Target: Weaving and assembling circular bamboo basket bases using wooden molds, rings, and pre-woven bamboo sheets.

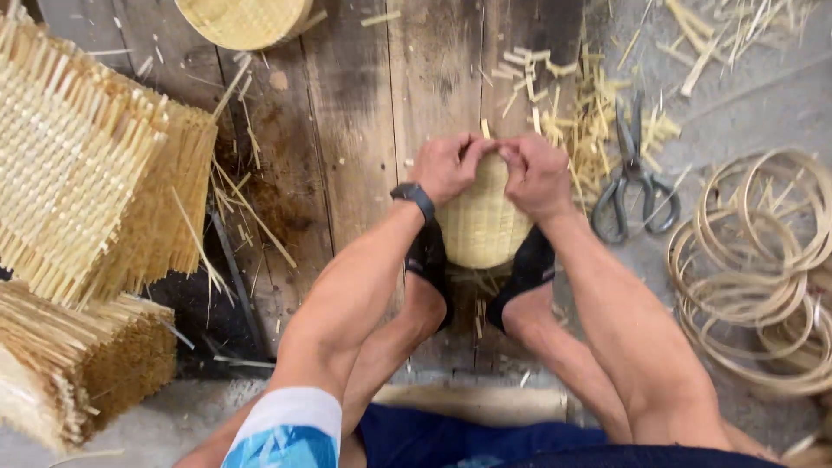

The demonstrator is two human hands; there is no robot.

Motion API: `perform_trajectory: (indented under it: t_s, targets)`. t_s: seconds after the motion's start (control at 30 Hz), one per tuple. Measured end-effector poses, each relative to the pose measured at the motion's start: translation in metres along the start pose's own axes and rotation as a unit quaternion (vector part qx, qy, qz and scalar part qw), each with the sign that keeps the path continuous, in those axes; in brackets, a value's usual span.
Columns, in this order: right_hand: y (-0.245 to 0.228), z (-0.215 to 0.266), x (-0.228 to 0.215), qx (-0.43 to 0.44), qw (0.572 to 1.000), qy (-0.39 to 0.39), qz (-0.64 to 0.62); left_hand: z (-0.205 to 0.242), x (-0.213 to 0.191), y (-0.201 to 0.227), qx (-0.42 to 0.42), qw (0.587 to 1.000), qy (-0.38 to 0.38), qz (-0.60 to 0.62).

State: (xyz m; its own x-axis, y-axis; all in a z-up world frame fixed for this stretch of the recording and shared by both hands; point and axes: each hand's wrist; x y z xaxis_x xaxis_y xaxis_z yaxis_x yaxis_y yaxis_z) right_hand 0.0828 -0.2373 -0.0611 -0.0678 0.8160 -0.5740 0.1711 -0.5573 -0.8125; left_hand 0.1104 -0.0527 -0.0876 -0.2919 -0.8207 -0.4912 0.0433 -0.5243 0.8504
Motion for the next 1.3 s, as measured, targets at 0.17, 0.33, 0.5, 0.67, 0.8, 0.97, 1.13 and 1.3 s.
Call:
perform_trajectory:
  t_s: [0.17,0.33,0.5,0.67,0.8,0.97,1.13,1.3]
  targets:
    - [0.026,0.018,0.014,0.036,0.998,0.038,-0.044,-0.003,0.007,-0.031,-0.069,0.991,-0.069,0.088]
    - [-0.022,0.02,0.016,0.091,0.962,0.138,0.218,-0.022,0.026,-0.068,-0.051,0.997,-0.051,0.04]
    - [-0.013,0.001,0.039,0.307,0.934,0.038,0.177,-0.023,0.022,-0.063,-0.082,0.987,-0.034,0.133]
    - [0.02,0.007,0.028,0.328,0.942,-0.003,0.072,-0.016,0.007,-0.043,-0.105,0.97,0.023,0.216]
    - [0.161,0.037,-0.018,0.228,0.972,0.06,-0.002,0.023,0.002,-0.061,-0.186,0.951,0.243,-0.032]
    - [-0.014,0.017,-0.244,0.235,0.951,-0.045,0.196,0.013,0.014,-0.076,-0.199,0.975,0.096,0.033]
    - [-0.086,0.094,-0.35,0.155,0.947,0.004,0.282,0.022,0.008,-0.068,-0.309,0.897,0.062,0.311]
    - [-0.144,0.166,-0.353,0.36,0.924,0.05,0.119,0.039,-0.014,-0.042,-0.163,0.951,-0.023,0.262]
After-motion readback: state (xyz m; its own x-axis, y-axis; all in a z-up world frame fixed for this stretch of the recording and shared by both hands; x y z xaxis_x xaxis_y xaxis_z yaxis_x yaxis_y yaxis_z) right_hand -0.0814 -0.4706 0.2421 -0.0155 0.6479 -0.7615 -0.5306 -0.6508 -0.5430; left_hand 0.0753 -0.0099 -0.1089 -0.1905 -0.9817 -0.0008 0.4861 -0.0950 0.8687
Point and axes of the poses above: each hand's wrist, its own z-axis away from the middle knuckle, its own x-axis out of the palm, y = z × x, and after that the axes turned 6 degrees about -z, right-handed
